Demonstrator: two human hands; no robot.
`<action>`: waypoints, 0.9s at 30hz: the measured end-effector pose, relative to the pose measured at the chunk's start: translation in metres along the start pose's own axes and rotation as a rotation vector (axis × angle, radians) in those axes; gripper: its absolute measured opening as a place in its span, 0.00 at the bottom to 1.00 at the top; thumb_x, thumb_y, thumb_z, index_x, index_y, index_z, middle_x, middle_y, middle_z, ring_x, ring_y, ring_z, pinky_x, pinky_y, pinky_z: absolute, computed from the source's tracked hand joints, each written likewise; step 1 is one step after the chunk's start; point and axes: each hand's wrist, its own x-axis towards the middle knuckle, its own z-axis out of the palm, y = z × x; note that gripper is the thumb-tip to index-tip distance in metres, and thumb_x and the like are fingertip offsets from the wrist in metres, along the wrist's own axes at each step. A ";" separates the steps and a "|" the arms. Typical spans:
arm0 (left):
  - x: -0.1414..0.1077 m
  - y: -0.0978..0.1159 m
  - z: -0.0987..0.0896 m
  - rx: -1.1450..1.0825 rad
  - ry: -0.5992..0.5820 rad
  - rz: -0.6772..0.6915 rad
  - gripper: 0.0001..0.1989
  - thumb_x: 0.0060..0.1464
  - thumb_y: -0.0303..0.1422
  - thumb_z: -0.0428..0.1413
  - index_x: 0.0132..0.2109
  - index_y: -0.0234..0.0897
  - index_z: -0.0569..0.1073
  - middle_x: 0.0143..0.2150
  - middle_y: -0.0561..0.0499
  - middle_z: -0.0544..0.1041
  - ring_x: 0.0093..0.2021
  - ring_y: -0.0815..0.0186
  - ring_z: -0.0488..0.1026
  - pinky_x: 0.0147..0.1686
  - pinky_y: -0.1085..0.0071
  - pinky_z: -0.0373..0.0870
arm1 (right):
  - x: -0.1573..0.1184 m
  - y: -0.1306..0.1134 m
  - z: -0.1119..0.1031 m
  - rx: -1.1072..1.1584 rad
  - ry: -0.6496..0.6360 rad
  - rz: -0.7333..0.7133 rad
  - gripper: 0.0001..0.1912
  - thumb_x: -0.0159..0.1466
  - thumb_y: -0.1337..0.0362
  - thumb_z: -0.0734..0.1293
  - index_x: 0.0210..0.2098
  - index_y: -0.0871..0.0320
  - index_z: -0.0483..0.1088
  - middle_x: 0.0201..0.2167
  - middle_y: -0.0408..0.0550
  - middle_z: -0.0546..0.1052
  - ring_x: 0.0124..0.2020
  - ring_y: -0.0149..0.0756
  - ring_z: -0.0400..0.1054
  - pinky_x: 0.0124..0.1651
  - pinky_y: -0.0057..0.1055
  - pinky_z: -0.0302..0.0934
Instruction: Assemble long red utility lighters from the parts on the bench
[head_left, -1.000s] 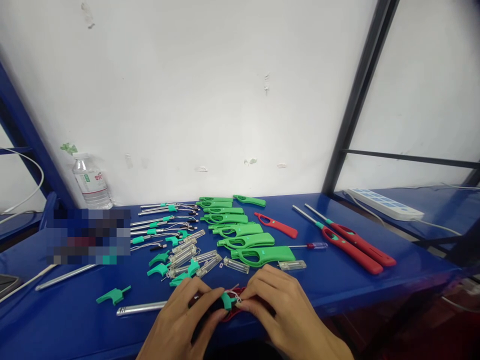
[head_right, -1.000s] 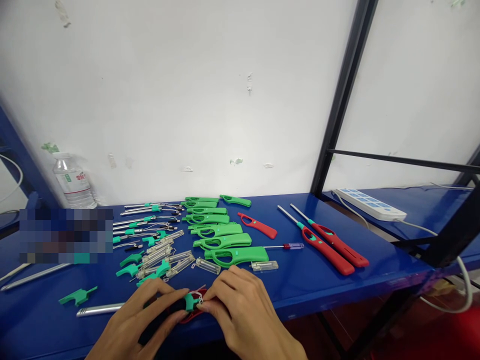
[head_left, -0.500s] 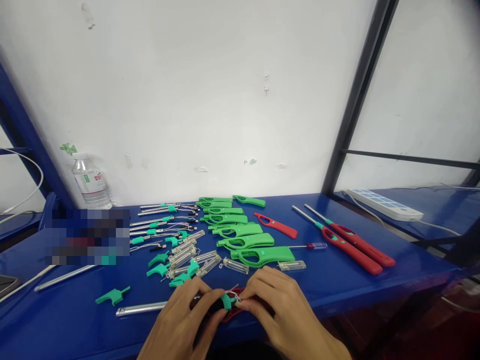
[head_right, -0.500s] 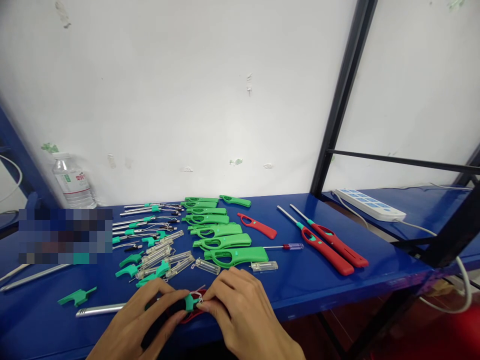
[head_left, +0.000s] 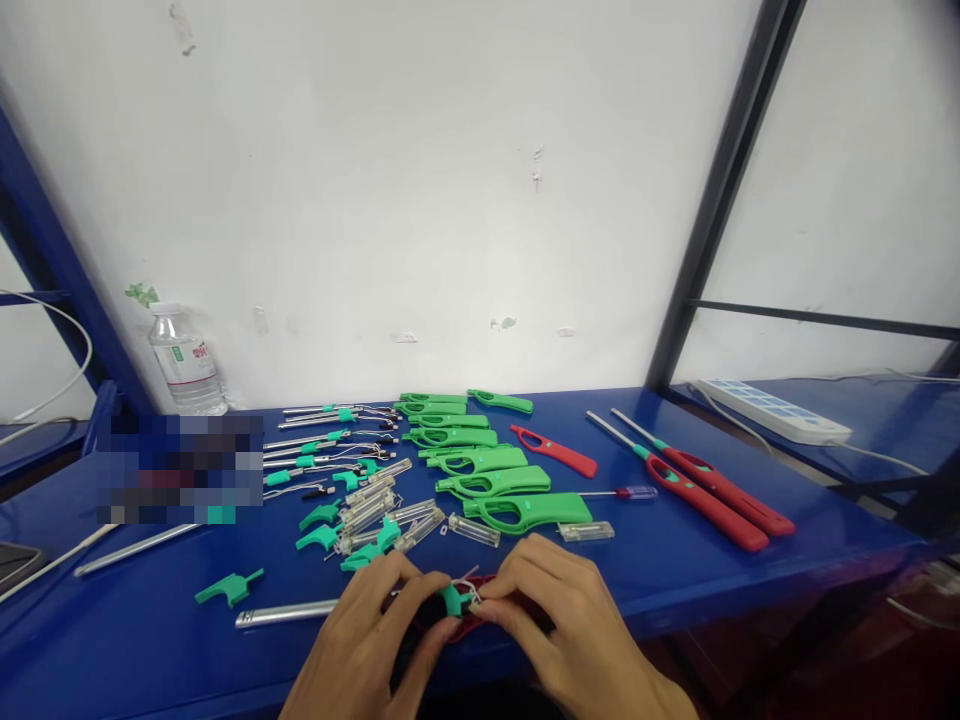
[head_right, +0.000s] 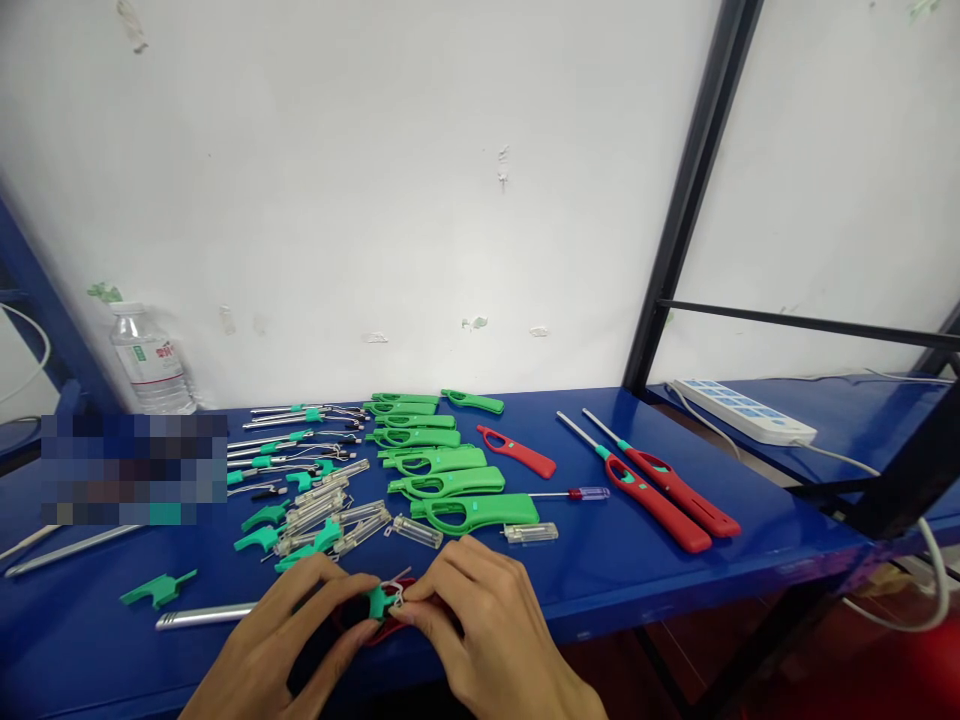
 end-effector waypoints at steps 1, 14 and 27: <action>0.000 0.000 0.000 -0.001 0.000 0.002 0.09 0.79 0.42 0.55 0.59 0.49 0.75 0.47 0.53 0.81 0.46 0.66 0.83 0.47 0.74 0.82 | 0.000 0.000 0.000 0.003 0.010 -0.001 0.13 0.80 0.58 0.69 0.40 0.53 0.80 0.35 0.41 0.84 0.36 0.33 0.77 0.41 0.30 0.65; 0.003 0.003 -0.001 -0.010 -0.002 0.013 0.09 0.79 0.42 0.55 0.59 0.50 0.76 0.46 0.53 0.81 0.45 0.66 0.83 0.47 0.74 0.82 | 0.000 0.002 -0.001 -0.028 -0.005 -0.048 0.19 0.82 0.52 0.65 0.39 0.53 0.80 0.35 0.42 0.83 0.36 0.34 0.74 0.39 0.31 0.64; 0.002 0.003 -0.007 -0.013 -0.025 0.073 0.12 0.79 0.33 0.53 0.63 0.47 0.76 0.46 0.51 0.80 0.45 0.66 0.82 0.48 0.74 0.82 | -0.001 0.001 -0.007 0.006 -0.092 0.004 0.16 0.82 0.56 0.67 0.43 0.52 0.84 0.38 0.43 0.84 0.39 0.34 0.77 0.43 0.32 0.66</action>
